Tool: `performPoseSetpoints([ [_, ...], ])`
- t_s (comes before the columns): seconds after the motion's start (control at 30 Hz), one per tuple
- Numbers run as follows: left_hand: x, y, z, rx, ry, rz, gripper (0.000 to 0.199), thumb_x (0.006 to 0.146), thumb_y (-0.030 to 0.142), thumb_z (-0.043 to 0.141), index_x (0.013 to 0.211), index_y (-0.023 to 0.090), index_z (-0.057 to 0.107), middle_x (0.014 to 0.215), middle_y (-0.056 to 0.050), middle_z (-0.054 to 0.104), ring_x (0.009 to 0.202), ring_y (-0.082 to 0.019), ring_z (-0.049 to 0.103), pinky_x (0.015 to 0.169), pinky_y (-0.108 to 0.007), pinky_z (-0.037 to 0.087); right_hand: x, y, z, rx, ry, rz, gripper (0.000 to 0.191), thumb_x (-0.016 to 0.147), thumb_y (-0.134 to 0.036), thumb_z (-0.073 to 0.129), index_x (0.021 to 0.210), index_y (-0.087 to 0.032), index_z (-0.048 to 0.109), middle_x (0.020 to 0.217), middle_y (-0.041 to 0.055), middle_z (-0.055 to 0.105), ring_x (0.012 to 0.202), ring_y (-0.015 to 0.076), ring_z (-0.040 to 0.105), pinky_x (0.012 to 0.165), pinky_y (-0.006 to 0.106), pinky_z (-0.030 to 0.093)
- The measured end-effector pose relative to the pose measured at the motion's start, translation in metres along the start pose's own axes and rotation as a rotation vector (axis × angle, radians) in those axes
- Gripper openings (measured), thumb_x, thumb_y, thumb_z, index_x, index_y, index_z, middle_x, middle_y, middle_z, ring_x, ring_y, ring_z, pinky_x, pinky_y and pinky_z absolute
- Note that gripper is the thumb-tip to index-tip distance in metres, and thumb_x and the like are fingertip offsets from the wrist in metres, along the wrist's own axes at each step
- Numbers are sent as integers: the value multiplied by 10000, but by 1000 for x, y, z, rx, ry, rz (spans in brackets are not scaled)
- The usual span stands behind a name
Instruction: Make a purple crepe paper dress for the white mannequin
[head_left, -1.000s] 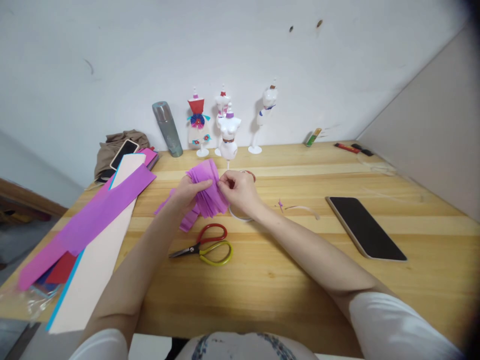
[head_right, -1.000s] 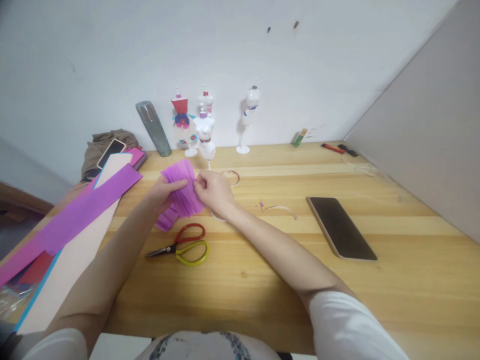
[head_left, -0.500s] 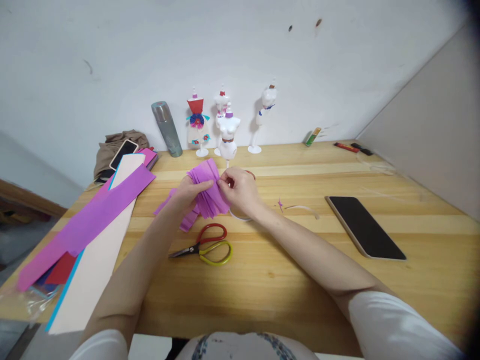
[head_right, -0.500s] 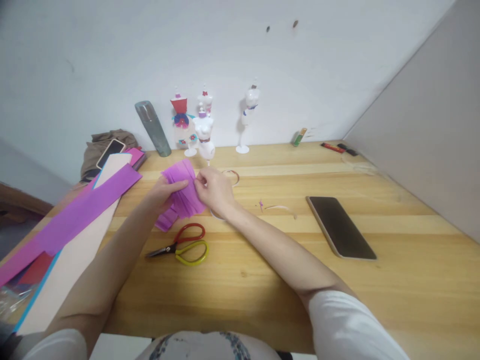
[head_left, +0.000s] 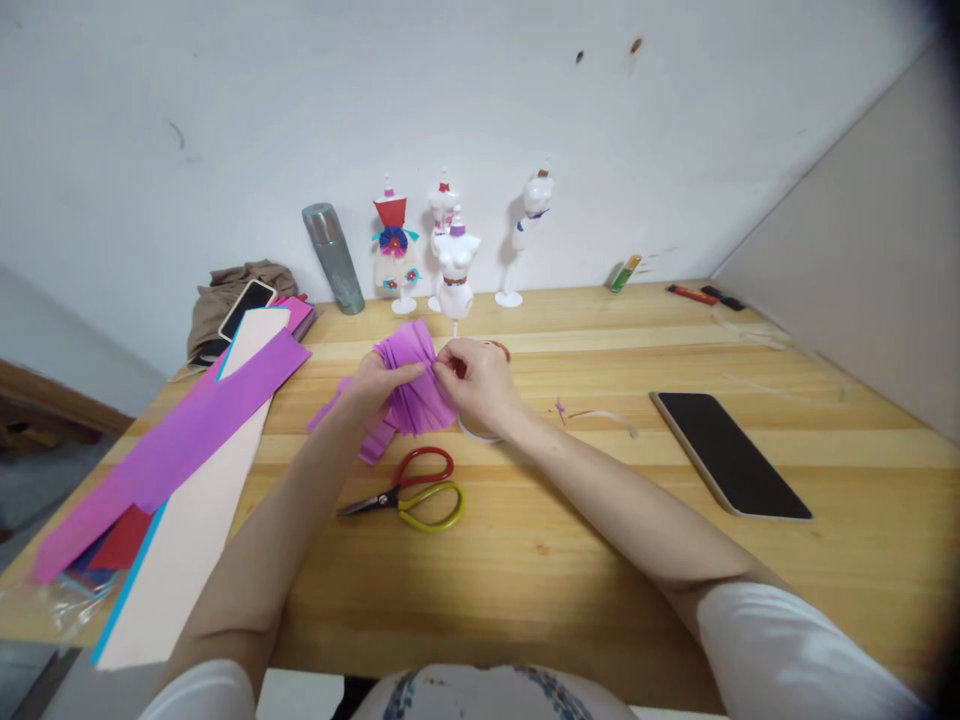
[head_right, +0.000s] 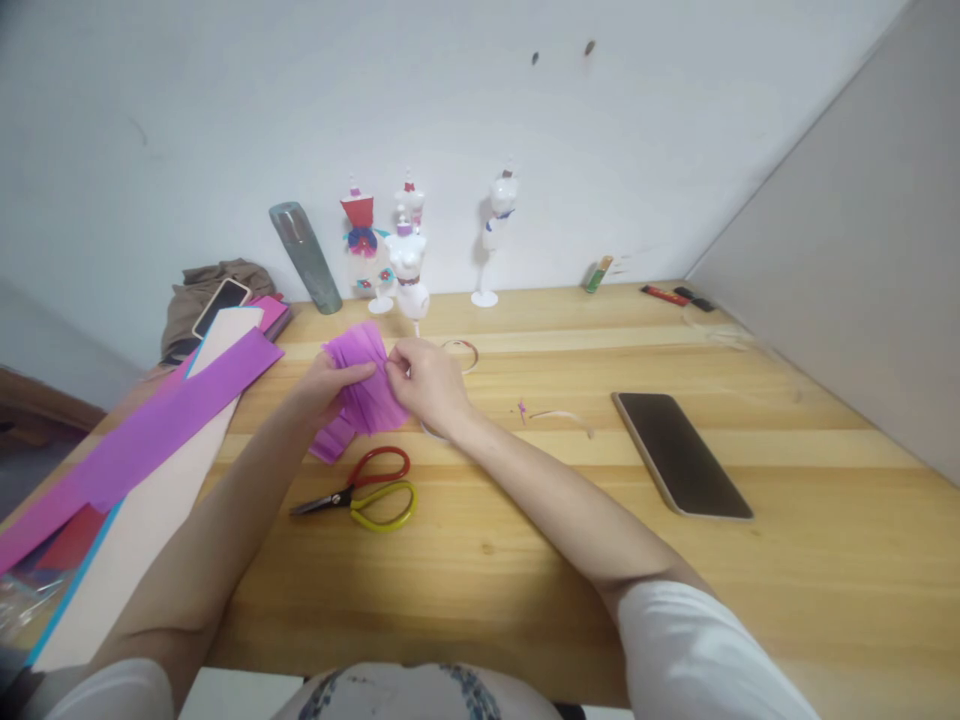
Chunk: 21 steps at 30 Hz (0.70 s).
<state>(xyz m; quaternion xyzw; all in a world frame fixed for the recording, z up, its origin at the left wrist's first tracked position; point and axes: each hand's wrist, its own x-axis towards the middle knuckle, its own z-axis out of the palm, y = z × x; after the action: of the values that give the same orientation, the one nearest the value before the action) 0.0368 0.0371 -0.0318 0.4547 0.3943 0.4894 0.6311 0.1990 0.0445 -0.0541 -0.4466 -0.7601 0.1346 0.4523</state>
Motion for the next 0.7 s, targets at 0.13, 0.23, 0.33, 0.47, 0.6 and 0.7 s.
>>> performPoseSetpoints([
  [0.13,0,0,0,-8,-14,3,359,532,223,916,842,135,760,767,-55,771,697,-190,711,728,-313,555,0,-2,-2,-18,-16,-2,153,799,-171,550,649,-198,550,632,4,594,601,139,498,633,289,342],
  [0.23,0,-1,-1,-2,-19,11,354,541,223,914,849,137,762,768,-52,771,703,-186,711,737,-309,553,-1,-5,-3,-7,-41,6,153,817,-200,571,664,-194,570,622,0,588,591,137,497,640,294,344],
  [0.33,0,-1,-2,15,-27,20,355,570,229,903,880,130,763,793,-61,775,731,-191,716,767,-317,552,0,-6,-3,23,-47,39,159,820,-241,595,670,-194,574,622,-3,579,593,136,491,638,295,343],
  [0.47,-1,0,-2,23,-48,-13,378,579,233,900,915,129,764,842,-74,782,763,-197,719,795,-321,549,3,-5,-6,146,-4,117,183,819,-325,599,694,-193,576,633,-5,556,603,138,482,608,287,338],
  [0.6,-4,1,0,24,-122,-63,400,567,231,906,930,143,761,840,-74,779,773,-210,718,798,-331,548,8,-1,-11,444,-107,230,352,885,-422,478,605,-209,492,529,-25,489,519,124,475,541,267,350],
  [0.7,-4,2,-1,56,-149,-94,403,583,244,900,944,143,752,874,-79,778,777,-212,712,761,-320,543,10,2,-14,640,-169,362,377,888,-478,477,621,-212,495,472,-33,494,436,118,487,477,250,354],
])
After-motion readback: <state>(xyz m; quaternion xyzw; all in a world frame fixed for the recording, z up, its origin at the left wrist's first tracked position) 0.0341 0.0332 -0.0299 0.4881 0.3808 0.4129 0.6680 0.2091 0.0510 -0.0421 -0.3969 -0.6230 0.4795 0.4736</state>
